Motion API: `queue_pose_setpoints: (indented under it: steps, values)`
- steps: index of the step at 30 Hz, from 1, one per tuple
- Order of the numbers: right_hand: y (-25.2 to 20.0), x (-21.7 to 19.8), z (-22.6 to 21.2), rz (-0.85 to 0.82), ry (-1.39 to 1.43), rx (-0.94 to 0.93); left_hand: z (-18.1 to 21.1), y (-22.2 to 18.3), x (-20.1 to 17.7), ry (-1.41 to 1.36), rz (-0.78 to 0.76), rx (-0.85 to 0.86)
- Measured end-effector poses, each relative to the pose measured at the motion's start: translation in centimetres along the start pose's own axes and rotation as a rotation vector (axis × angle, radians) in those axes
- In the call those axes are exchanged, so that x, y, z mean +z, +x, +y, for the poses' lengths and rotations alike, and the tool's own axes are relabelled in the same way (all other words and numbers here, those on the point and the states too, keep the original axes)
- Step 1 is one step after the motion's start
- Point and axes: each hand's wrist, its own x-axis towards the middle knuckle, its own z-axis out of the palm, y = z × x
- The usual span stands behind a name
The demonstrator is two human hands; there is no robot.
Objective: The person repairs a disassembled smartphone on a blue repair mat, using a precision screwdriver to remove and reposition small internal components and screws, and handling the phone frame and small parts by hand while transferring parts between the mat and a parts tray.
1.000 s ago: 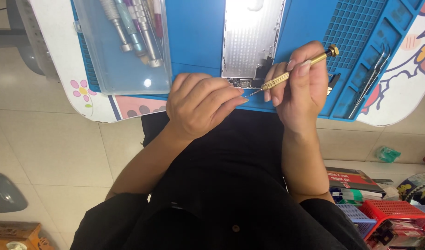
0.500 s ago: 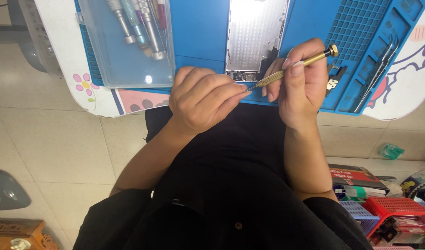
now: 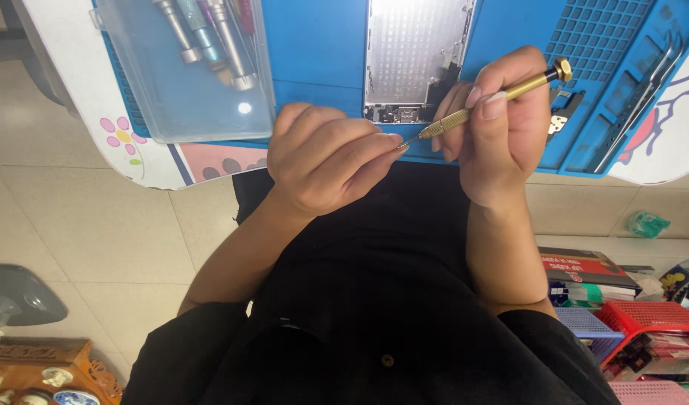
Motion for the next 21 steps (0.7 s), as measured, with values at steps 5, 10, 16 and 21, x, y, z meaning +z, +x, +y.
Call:
queue_pose_setpoints:
  steps: [5, 10, 16, 21]
  values:
    - [0.24, 0.20, -0.42, -0.013, -0.010, -0.006, -0.17, -0.03, 0.19, -0.038, 0.004, 0.007]
    - [0.42, 0.17, -0.44, -0.040, -0.035, -0.037, -0.38, -0.09, 0.22, -0.034, -0.002, 0.020]
    - [0.14, 0.17, -0.24, -0.027, -0.024, -0.045, -0.44, -0.27, 0.29, -0.030, 0.011, 0.020]
    - [0.25, 0.01, -0.15, -0.038, -0.029, -0.059, -0.43, -0.23, 0.46, -0.032, 0.022, 0.020]
